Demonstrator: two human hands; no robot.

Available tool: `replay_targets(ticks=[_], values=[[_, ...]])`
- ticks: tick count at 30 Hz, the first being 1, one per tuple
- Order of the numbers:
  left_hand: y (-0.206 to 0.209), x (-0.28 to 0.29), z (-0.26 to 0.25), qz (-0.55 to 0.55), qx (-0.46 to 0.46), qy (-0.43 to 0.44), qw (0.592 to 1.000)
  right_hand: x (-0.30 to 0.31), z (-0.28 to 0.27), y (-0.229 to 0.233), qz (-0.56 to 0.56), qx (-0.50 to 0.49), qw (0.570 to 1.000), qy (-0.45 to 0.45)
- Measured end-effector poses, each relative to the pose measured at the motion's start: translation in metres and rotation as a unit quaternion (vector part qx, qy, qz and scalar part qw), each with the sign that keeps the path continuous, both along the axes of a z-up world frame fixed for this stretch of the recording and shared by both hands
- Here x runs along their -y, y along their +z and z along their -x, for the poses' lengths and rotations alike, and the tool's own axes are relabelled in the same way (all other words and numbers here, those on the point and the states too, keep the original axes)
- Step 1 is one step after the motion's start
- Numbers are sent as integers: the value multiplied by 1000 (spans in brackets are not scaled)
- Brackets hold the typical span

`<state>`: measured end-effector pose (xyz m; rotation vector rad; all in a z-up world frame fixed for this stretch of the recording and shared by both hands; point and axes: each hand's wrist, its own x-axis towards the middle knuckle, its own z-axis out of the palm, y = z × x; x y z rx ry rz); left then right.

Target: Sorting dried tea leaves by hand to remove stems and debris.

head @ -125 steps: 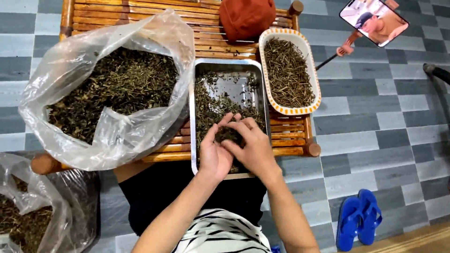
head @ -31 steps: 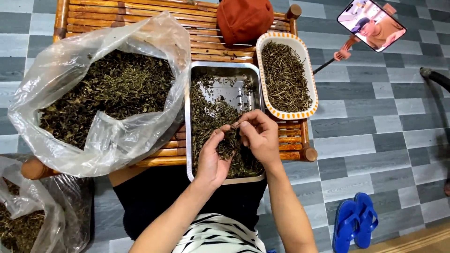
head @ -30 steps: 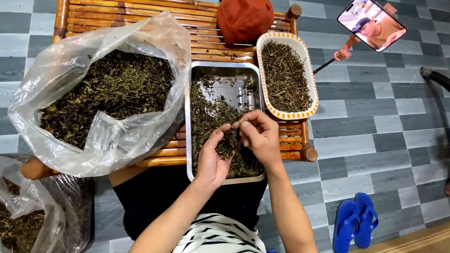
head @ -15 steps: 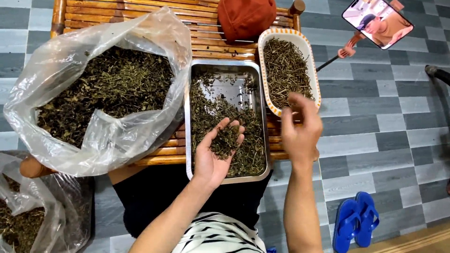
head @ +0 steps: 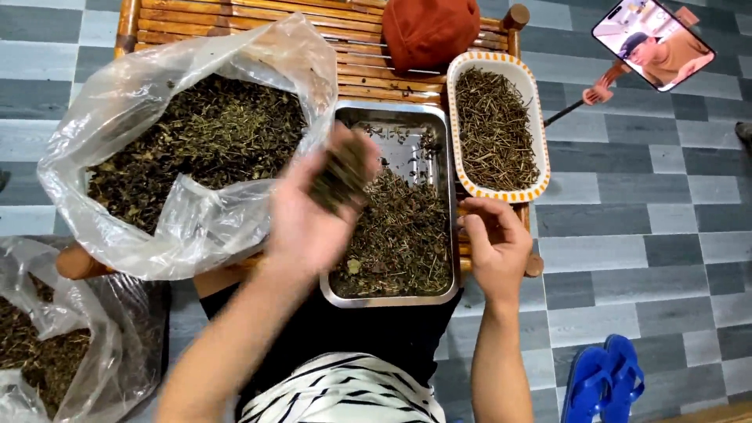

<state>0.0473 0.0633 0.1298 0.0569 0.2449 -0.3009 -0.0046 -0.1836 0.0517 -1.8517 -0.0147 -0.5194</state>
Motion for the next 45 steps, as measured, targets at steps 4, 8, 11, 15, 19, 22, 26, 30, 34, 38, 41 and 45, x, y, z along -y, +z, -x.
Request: replay_targets(ticks=[4,8,11,15,19,22,26,30,34,38,41,45], values=[[33,-58,-35,-379,153,45,912,-7,11,11,-11,-43,999,5],[47,-102,-53,-790,316,-101,515,-20,12,11,13,-31,999,10],[52,-112,-49,-841,321,-148,409,-27,12,11,71,-9,997,36],[28,-110,-46,-884,305,-179,304,-33,14,18,167,-20,983,74],[5,-100,-47,-911,327,-159,196,-29,17,17,192,-51,975,99],[-7,-87,-41,-949,301,-81,57,-27,21,17,199,-78,970,114],[-25,-41,-17,-888,436,56,134,-34,26,15,165,-87,976,114],[-43,14,7,-771,565,-180,232,-37,30,5,13,-50,997,52],[-77,44,7,-768,589,-181,176,-27,33,-8,-32,-14,999,11],[-94,56,0,-764,610,-155,143,-23,34,-6,-44,9,999,-9],[-109,57,-6,-771,604,-147,140,-23,34,-6,-40,5,999,-20],[-127,56,-19,-763,623,-69,160,-24,30,-11,-39,12,999,-23]])
